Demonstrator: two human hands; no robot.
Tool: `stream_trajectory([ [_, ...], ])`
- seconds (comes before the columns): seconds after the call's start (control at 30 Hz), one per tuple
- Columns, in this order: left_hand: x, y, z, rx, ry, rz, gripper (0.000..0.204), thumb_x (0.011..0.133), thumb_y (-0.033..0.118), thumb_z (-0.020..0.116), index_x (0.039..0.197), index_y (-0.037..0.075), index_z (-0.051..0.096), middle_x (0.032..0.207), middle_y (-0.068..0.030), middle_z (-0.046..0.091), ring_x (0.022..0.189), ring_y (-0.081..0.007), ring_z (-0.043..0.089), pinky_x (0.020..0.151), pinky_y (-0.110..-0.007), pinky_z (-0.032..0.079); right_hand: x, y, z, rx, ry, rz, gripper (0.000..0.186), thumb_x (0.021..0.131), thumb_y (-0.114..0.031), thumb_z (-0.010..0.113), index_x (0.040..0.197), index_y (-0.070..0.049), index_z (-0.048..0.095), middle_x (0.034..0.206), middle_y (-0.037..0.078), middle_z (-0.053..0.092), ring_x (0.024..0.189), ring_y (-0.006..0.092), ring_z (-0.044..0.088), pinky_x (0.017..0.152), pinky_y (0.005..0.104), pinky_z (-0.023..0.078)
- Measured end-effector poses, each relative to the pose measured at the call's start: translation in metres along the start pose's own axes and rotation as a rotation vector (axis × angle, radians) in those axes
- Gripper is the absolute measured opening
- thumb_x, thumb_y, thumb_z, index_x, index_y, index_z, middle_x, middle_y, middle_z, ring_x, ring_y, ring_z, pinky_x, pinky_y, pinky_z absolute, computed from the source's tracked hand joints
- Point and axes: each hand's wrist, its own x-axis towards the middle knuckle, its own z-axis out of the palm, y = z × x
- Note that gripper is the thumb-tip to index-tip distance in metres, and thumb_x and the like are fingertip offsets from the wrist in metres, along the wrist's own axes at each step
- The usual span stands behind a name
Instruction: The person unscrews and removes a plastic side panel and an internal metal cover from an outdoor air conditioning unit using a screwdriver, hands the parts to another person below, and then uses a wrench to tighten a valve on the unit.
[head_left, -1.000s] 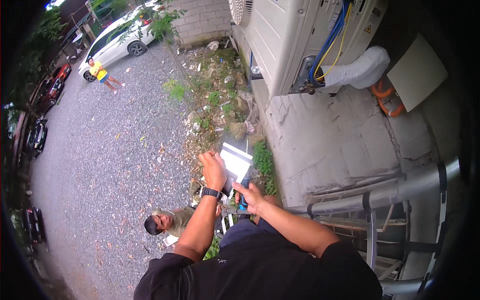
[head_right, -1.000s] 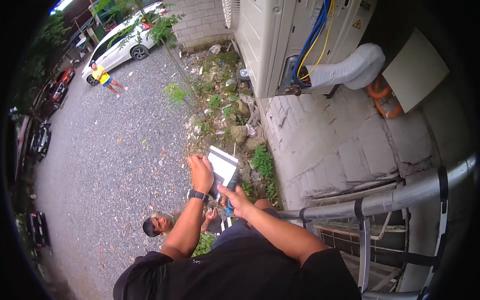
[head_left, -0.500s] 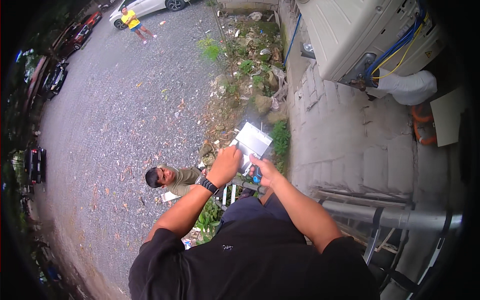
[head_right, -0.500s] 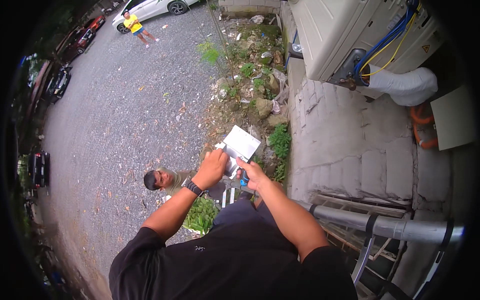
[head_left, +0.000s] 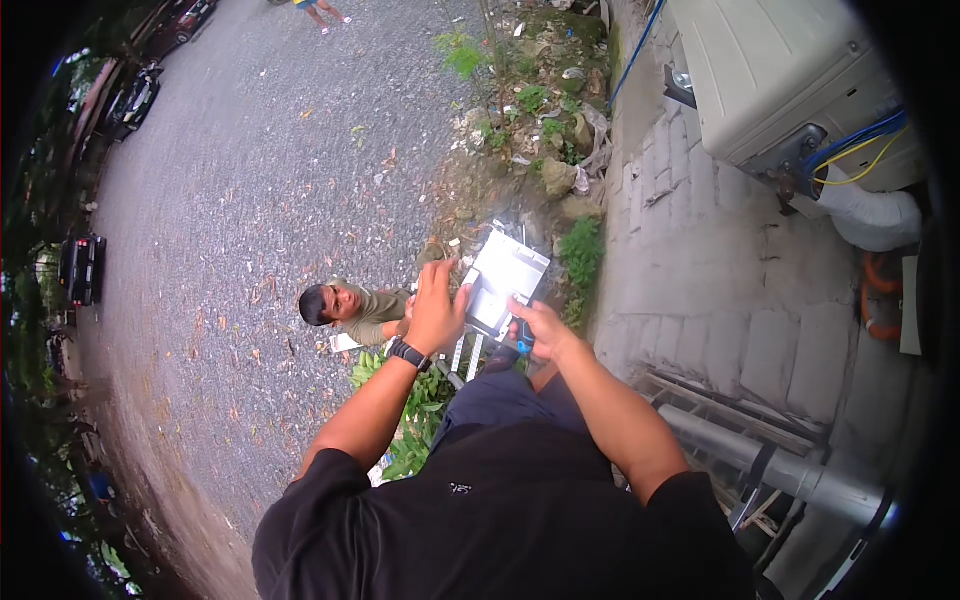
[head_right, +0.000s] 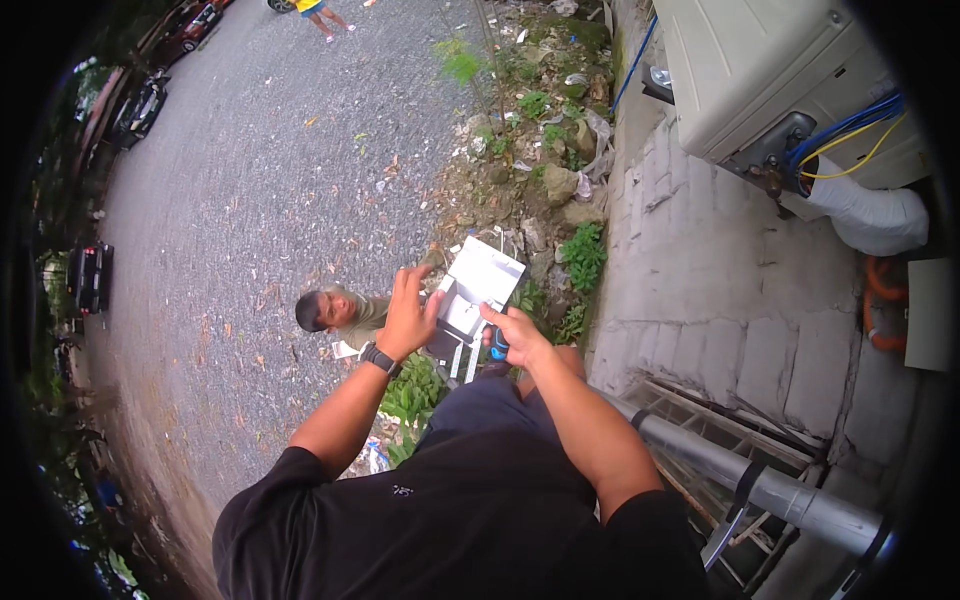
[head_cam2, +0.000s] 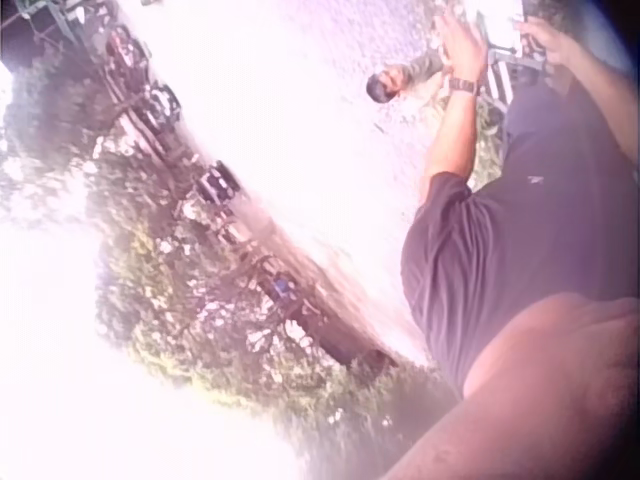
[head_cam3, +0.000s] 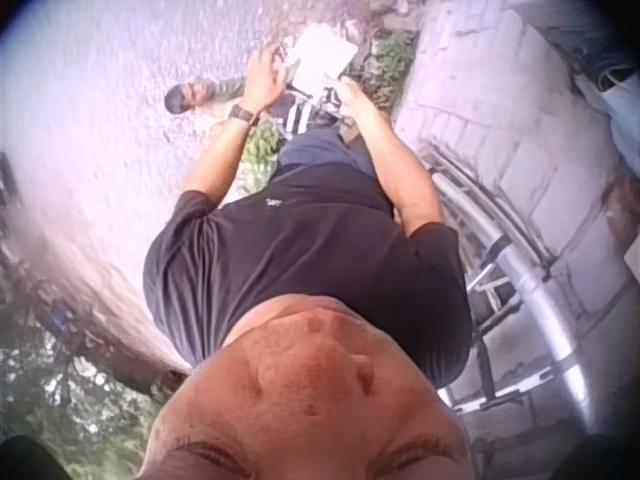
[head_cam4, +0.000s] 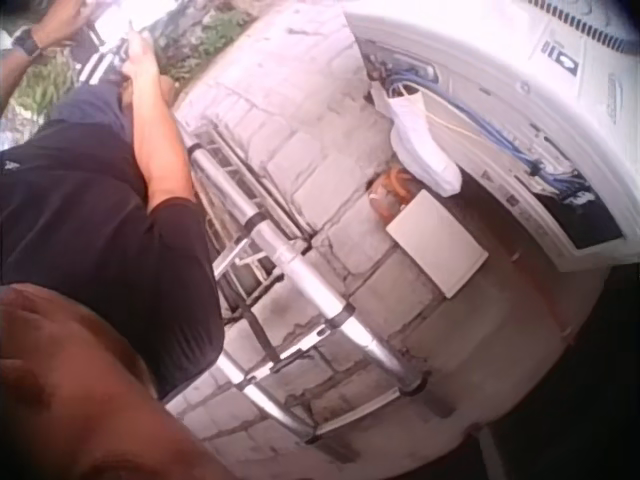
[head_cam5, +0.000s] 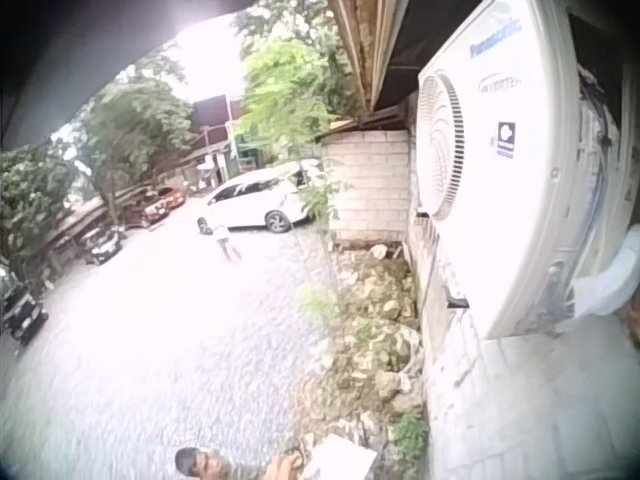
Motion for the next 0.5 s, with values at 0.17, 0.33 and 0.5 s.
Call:
stream_trajectory([
  [0.17, -0.047, -0.061, 0.030, -0.785, -0.420, -0.750, 0.041, 0.106, 0.026, 0.055, 0.135, -0.002, 0.055, 0.114, -0.0103, 0.066, 0.104, -0.0183, 0.065, 0.079, -0.033, 0.059, 0.014, 0.002, -0.003, -0.156, 0.000, 0.061, 0.031, 0.091, -0.025, 0.081, 0.109, -0.007, 0.062, 0.090, 0.000, 0.063, 0.065, 0.0110, 0.059, 0.057, 0.0288, 0.051],
  [0.33, -0.090, -0.086, 0.070, -0.895, -0.232, -0.806, 0.030, 0.108, 0.024, 0.052, 0.120, -0.003, 0.058, 0.099, -0.0046, 0.055, 0.090, -0.0128, 0.060, 0.069, -0.031, 0.065, 0.039, 0.018, -0.011, -0.314, 0.065, 0.108, 0.036, 0.088, -0.025, 0.083, 0.110, -0.006, 0.062, 0.091, 0.002, 0.065, 0.065, 0.0112, 0.059, 0.054, 0.0290, 0.051],
  [0.5, -0.128, -0.130, 0.107, -0.894, -0.015, -0.974, 0.022, 0.107, 0.019, 0.049, 0.108, -0.003, 0.055, 0.090, -0.0050, 0.052, 0.079, -0.0131, 0.058, 0.070, -0.035, 0.067, 0.031, 0.026, -0.046, -0.471, 0.189, 0.115, 0.036, 0.088, -0.028, 0.083, 0.111, -0.007, 0.064, 0.103, 0.006, 0.071, 0.063, 0.0104, 0.058, 0.053, 0.0284, 0.050],
])
